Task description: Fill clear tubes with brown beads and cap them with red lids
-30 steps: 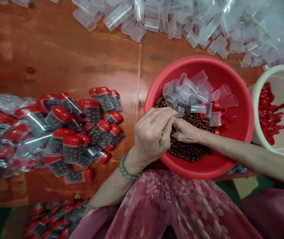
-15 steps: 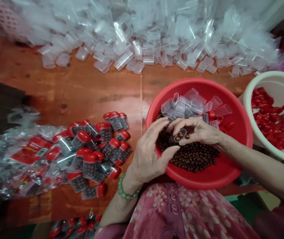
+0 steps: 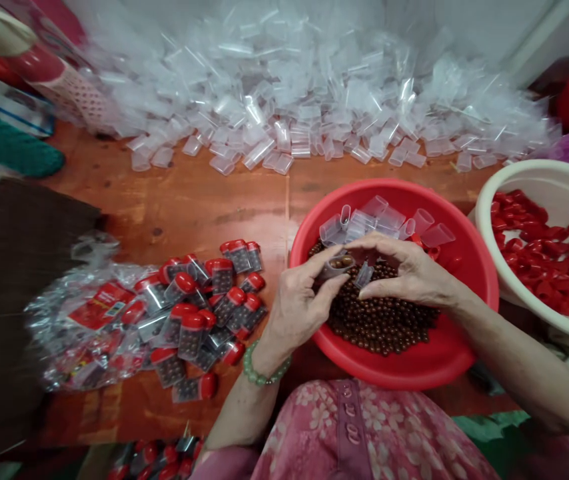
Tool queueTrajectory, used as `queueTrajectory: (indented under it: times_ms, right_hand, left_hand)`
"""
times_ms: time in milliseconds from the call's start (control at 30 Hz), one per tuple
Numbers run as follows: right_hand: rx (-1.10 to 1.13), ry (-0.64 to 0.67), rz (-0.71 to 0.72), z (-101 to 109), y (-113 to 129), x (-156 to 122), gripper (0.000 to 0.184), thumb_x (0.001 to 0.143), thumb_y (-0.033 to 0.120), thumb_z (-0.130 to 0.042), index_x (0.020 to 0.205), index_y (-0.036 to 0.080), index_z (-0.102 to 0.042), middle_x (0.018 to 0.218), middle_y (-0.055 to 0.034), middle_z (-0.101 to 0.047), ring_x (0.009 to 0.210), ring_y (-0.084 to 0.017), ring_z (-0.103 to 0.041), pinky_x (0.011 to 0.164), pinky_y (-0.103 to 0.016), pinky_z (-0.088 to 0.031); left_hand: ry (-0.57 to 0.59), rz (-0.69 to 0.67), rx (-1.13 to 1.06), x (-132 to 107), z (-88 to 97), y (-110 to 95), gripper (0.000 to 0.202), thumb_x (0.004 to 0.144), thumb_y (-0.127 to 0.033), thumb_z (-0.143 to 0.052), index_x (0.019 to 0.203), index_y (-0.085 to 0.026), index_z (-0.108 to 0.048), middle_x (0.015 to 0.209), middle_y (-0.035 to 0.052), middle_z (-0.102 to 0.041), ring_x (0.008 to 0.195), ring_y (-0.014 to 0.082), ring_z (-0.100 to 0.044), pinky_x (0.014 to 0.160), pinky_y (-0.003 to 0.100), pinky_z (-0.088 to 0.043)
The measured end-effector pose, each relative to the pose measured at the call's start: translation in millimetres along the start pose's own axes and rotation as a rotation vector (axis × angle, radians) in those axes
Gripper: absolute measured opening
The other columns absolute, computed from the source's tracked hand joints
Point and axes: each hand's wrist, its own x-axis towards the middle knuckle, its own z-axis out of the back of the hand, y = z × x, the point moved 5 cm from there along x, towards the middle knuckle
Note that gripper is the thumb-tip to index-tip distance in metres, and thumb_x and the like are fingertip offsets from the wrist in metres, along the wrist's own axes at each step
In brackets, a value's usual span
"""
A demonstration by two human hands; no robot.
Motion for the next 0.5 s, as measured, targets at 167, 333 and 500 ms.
queueTrajectory:
  times_ms: [167,333,500]
  right_hand:
    - [0.01,-0.045,-0.008,14.0,3.3,-4.2,0.039,0.077,0.038,-0.086,0.109,0.02,-0.072,0.1,-0.0037,-0.075,0.091,-0.018,-0.07,0.084,-0.031,-0.056]
    - [-0.162,-0.243,-0.108,51.3,1.4,-22.4,0.022,0.083,0.034,-0.079,0.102,0.024,-0.074,0.094,-0.0006,-0.074,0.087,-0.016,-0.069,0.081,-0.03,-0.055]
    - [-0.579,-0.091,-0.333,78.8,-0.4,-54.4,0.014,0.091,0.023,-0.061,0.095,0.022,-0.074,0.091,-0.0029,-0.077,0.081,-0.018,-0.069,0.076,-0.032,-0.054]
  left_hand:
    - [0.091,0.13,-0.279,-1.1,-11.5,-2.3,0.029,0.089,-0.027,-0.07,0.115,-0.015,-0.074,0.107,0.0076,-0.08,0.093,0.018,-0.076,0.087,0.026,-0.06]
    - [0.112,0.175,-0.332,-2.8,-13.3,-8.4,0.023,0.088,-0.026,-0.072,0.108,-0.015,-0.075,0.102,0.0061,-0.08,0.092,0.0159,-0.075,0.085,0.024,-0.059]
    - [0.152,0.091,-0.288,0.5,-20.0,-12.4,0.02,0.09,-0.021,-0.07,0.108,-0.015,-0.074,0.107,0.006,-0.079,0.097,0.0142,-0.073,0.088,0.023,-0.057]
